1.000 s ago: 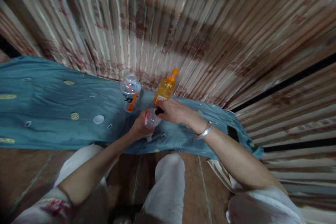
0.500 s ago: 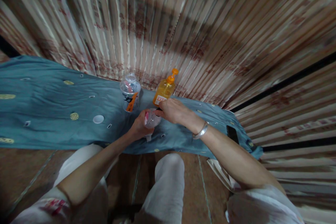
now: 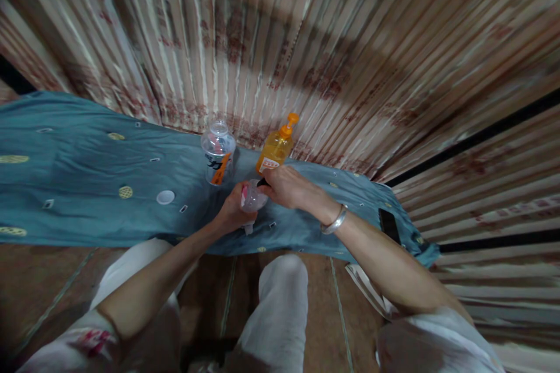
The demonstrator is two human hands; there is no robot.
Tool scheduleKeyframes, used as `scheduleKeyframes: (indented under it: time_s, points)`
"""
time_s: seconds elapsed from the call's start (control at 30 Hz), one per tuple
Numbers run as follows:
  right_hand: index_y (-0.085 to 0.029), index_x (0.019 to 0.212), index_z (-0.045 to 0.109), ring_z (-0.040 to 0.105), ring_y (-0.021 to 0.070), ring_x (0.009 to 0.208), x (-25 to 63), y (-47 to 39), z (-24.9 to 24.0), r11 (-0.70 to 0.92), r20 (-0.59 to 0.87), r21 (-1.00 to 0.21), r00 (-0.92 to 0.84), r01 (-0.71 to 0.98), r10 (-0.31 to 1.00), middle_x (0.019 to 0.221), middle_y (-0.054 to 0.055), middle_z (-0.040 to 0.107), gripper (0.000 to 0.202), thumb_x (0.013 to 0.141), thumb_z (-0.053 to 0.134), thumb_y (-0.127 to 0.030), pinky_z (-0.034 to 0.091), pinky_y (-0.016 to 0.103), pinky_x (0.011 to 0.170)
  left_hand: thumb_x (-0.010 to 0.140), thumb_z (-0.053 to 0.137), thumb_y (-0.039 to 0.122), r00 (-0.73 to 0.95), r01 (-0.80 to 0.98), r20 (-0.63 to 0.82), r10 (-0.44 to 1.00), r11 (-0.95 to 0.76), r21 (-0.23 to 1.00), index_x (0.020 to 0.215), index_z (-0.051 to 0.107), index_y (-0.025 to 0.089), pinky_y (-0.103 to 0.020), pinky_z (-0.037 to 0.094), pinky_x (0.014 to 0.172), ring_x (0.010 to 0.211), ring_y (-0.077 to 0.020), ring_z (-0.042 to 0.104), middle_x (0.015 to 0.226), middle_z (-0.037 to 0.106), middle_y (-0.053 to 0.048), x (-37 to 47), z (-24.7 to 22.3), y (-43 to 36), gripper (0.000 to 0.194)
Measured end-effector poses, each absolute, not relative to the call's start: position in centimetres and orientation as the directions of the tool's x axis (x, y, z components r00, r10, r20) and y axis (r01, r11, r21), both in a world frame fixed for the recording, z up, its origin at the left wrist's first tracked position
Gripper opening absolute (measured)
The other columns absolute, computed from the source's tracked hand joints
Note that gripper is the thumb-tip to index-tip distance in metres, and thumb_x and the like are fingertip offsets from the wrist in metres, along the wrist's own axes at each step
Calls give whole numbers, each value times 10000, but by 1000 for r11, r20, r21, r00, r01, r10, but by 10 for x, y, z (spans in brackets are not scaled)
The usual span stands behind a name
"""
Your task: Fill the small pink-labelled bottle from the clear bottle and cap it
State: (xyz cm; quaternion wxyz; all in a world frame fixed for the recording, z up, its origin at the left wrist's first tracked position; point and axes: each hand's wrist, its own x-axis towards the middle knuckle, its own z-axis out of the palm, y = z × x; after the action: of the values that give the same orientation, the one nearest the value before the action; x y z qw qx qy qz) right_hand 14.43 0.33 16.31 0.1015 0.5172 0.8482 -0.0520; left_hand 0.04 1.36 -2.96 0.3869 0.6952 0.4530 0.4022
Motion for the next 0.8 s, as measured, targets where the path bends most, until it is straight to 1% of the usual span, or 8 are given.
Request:
scheduleKeyframes:
  time_s: [0.13,0.23,0.3,0.37,0.43,0.53,0.67,0.8]
  points:
    - [-160,1039,725,689,259,840,141,2,160,415,-196,-3,-408,910,892,872,126,748,269,962,565,-362,406,347,676,508,733,141,243,343,241,940,-316,885,1183,486,192,-514,536,1021,1145,-343,647,1198,637,-140,4,-37,16,720]
    - [-157,1035,714,697,243,853,142,1,155,369,-149,-27,-369,929,917,890,121,751,264,960,582,-373,407,326,681,514,731,142,228,337,243,943,-311,889,1197,488,177,-527,526,1038,1161,-354,643,1213,631,-158,5,-38,17,726]
    - [-143,1117,687,701,235,845,145,-2,150,325,-105,-52,-329,944,939,904,117,754,321,959,594,-407,410,316,680,531,719,136,225,319,248,942,-312,895,1204,490,179,-518,528,1040,1169,-347,645,1214,633,-151,3,-36,16,712]
    - [-131,1300,597,702,226,820,148,-8,139,274,-58,-84,-279,958,958,911,101,756,481,952,600,-463,420,307,671,547,706,128,229,302,253,940,-315,900,1189,501,193,-508,540,1021,1148,-334,657,1181,645,-126,1,-33,14,678]
    - [-137,1443,468,700,220,793,151,-16,122,200,-3,-158,-203,967,979,917,78,757,655,930,611,-519,437,303,660,560,711,133,236,276,246,940,-307,911,1197,507,204,-504,552,992,1120,-321,671,1149,657,-100,-2,-31,12,673]
    - [-179,1402,503,708,232,826,149,-29,89,-2,101,-551,69,835,993,1002,70,767,747,794,740,-541,484,326,719,570,739,162,250,237,220,943,-280,930,1251,502,221,-504,558,976,1128,-315,674,1171,663,-85,-7,-30,11,724]
    - [-146,1383,486,722,227,811,132,-40,53,-69,88,-651,165,756,982,1014,87,772,733,825,644,-594,531,352,732,525,792,180,223,223,232,947,-281,934,1254,530,215,-526,523,1040,1197,-339,646,1256,643,-109,-9,-34,12,776]
    - [-170,1302,506,733,281,951,108,-41,41,-106,115,-691,254,715,960,1041,109,765,727,741,717,-580,555,402,813,551,827,255,221,124,280,934,-312,942,1256,551,205,-502,532,1033,1168,-321,656,1244,649,-110,-4,-43,14,759]
